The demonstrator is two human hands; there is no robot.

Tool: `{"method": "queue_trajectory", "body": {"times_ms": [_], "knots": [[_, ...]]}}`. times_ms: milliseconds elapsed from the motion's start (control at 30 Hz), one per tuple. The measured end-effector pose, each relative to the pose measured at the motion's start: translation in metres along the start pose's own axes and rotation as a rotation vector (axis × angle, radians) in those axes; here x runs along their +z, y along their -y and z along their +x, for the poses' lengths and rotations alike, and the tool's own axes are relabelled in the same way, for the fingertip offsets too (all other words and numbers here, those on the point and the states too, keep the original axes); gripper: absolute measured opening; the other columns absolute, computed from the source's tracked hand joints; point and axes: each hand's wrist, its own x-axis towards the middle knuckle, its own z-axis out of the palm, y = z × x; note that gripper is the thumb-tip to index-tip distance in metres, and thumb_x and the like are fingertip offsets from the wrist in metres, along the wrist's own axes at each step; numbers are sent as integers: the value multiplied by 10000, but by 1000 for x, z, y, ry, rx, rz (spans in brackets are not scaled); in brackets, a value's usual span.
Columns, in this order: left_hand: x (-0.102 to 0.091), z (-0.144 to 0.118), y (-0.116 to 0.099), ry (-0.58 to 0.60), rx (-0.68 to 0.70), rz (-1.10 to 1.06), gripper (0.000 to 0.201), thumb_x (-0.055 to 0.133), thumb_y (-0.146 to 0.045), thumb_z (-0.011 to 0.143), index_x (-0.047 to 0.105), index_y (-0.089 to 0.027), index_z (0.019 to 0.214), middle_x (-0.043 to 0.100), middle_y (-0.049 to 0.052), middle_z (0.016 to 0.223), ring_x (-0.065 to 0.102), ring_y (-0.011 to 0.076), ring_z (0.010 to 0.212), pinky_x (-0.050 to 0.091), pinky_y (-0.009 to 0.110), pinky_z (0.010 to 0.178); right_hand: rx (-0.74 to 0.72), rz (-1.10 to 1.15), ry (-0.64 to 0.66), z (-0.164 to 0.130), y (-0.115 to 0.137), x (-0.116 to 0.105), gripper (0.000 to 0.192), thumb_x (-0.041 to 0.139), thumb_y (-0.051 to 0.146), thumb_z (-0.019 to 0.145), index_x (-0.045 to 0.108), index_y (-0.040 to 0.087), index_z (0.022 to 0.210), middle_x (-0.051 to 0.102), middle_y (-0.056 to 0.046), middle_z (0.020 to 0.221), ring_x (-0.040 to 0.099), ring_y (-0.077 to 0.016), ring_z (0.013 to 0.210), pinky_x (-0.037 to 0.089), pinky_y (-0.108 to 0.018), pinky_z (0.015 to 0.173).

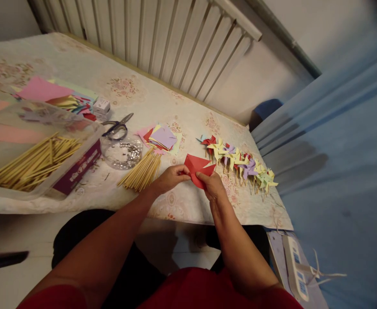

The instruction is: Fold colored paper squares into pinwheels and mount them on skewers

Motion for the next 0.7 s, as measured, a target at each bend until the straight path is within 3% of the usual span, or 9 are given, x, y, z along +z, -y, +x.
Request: {"method": "queue_trajectory", "body": {"times_ms": [267, 500, 700], "knots": [[-1, -4, -7, -25, 36, 154, 189, 540, -333, 818, 529, -173, 717, 492, -24, 707, 442, 127, 694, 366, 260, 670, 23, -16, 47, -3, -1, 0, 267, 755, 235, 562, 688, 170, 812, 729, -13, 791, 645, -175, 692, 511, -306, 719], [-1, -2, -4, -71, 90, 196, 152, 571, -296, 792, 540, -174, 707, 508, -9, 749, 464, 139, 737, 376, 272, 719, 30, -75, -5, -2, -6, -1, 252, 739, 256, 561, 686, 171, 792, 731, -16, 784, 637, -176, 698, 506, -296, 699], [-1, 0, 0, -94, 123, 227, 141, 596, -266, 764, 543, -173, 671, 516, 0, 755, 484, 147, 758, 381, 281, 733, 57, -66, 25, -2, -8, 2, 217, 736, 267, 579, 691, 169, 768, 722, -4, 743, 622, -155, 646, 491, -282, 678]]}}
